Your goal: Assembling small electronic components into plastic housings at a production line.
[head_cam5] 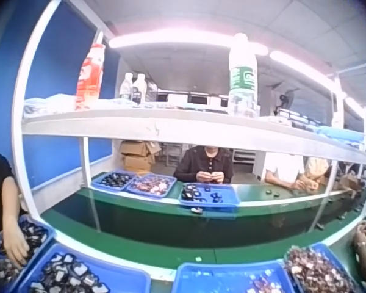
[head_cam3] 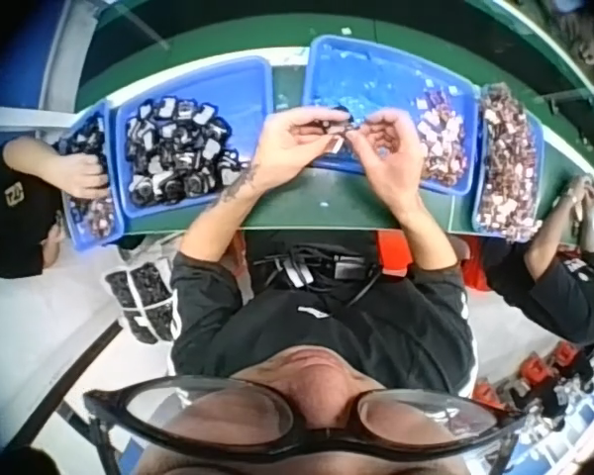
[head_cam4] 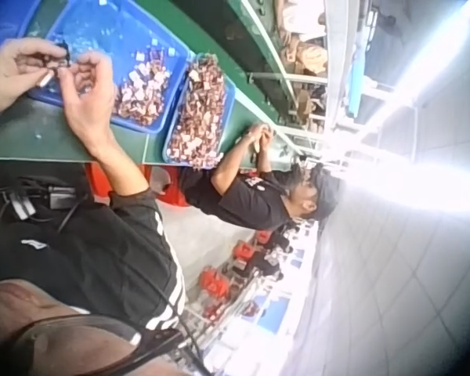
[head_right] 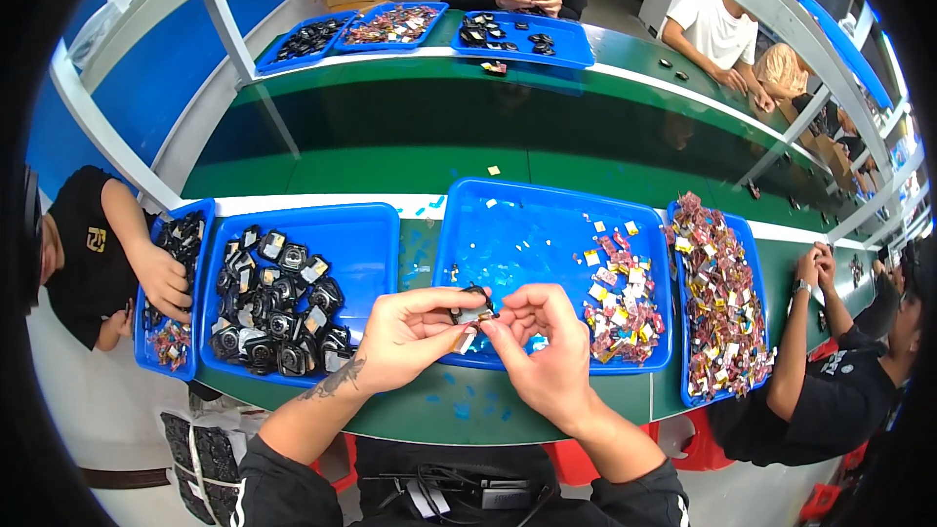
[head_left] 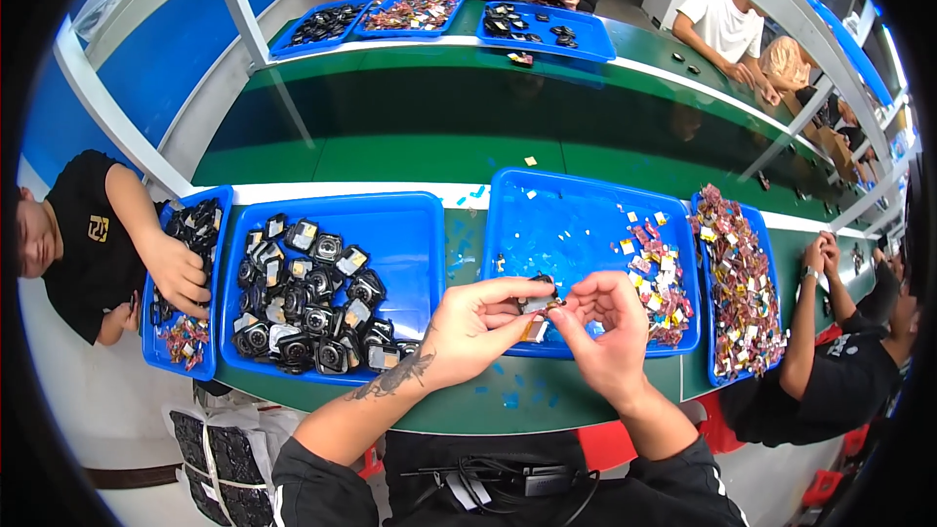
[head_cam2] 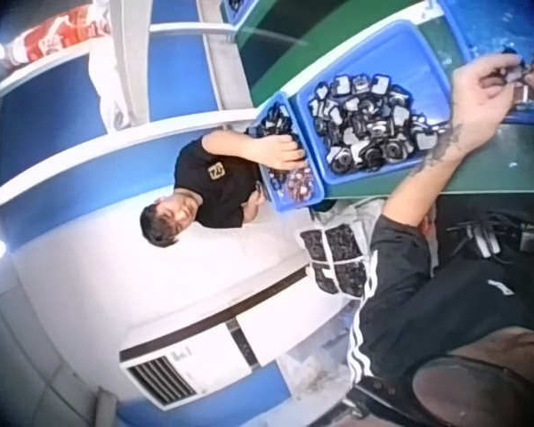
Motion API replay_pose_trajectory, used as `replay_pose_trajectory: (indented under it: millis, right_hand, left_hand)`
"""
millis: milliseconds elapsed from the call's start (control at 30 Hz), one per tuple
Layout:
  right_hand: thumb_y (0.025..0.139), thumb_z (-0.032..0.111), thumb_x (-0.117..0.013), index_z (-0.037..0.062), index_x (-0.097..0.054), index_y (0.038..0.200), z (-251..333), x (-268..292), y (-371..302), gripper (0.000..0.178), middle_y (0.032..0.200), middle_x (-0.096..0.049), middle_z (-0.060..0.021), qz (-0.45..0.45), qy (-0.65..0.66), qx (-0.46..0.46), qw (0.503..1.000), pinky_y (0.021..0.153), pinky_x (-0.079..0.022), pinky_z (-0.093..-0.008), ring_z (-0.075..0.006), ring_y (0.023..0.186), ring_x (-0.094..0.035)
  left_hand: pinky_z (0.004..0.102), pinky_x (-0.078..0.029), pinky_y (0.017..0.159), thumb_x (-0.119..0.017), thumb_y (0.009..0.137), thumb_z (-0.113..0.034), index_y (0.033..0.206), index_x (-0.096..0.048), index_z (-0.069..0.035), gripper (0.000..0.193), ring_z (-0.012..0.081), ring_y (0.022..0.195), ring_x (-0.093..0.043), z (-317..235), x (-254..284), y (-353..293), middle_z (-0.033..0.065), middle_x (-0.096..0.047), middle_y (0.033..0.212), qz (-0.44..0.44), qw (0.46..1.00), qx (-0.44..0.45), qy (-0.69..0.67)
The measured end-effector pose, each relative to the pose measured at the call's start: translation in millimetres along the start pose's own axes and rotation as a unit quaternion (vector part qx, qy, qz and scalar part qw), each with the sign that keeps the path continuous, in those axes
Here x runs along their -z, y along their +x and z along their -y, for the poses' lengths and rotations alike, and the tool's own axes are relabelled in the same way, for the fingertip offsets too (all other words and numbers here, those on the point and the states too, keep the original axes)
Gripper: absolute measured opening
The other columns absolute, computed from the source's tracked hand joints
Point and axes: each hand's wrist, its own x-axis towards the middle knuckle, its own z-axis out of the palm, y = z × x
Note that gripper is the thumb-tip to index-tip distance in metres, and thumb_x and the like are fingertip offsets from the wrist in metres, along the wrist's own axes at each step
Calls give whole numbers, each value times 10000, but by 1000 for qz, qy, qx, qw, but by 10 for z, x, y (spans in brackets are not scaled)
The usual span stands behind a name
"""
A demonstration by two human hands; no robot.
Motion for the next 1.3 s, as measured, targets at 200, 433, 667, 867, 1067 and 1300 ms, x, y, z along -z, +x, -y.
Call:
replay_pose_trajectory:
  millis: [200, 433, 667, 867, 1067, 1300]
  right_hand:
    - [735, -46, -754, 8, -545, 989, -65, -36, 4, 333, 835, -608, -79, -40, -146, 139, 979, 551, -447, -207, -81, 696, -572]
    - [792, -101, -624, -12, -523, 1192, -31, -163, 147, 423, 919, -584, -89, 50, -121, 87, 988, 632, -543, -250, -145, 799, -611]
    - [836, -68, -576, 24, -491, 1240, -113, -198, 798, 423, 906, -649, -93, 131, -85, 76, 985, 677, -516, -263, -137, 772, -627]
    - [739, 151, -746, 13, -531, 1203, -993, -63, 2405, 529, 923, -690, -162, 75, -258, -121, 956, 742, -518, -333, -237, 823, -675]
    - [719, 305, -775, -2, -601, 1137, -1181, 26, 2574, 547, 1072, -659, -200, 85, -419, -53, 902, 868, -506, -388, -324, 1006, -641]
    - [865, 221, -685, 4, -599, 1122, -149, -194, 1304, 348, 873, -673, -87, 286, -61, 6, 956, 713, -531, -310, -156, 826, -657]
  left_hand:
    - [289, -528, 906, -571, 862, 107, 1161, -610, 52, 306, 198, 1061, -618, 66, -25, 3, 166, -589, 1226, -11, 998, -56, 7]
    - [288, -509, 907, -519, 887, 92, 1331, -451, -15, 462, 185, 1087, -598, 117, -57, -42, 140, -578, 1209, -70, 994, -82, -6]
    - [351, -524, 852, -563, 913, -46, 1394, -328, -94, 538, 251, 1116, -594, -124, 69, -121, 156, -546, 1245, -133, 972, -69, 179]
    - [407, -439, 813, -733, 756, -291, 1016, -647, -65, 355, 285, 940, -539, -495, 850, -729, 93, -640, 945, -127, 622, -14, 773]
    - [419, -388, 867, -812, 633, -329, 893, -680, -55, 400, 276, 948, -529, -383, 986, -792, 85, -656, 862, -184, 613, -80, 764]
    - [232, -453, 539, -726, 823, -104, 823, -662, 3, 124, 77, 658, -603, -356, 658, -241, 27, -639, 723, -270, 926, -84, 252]
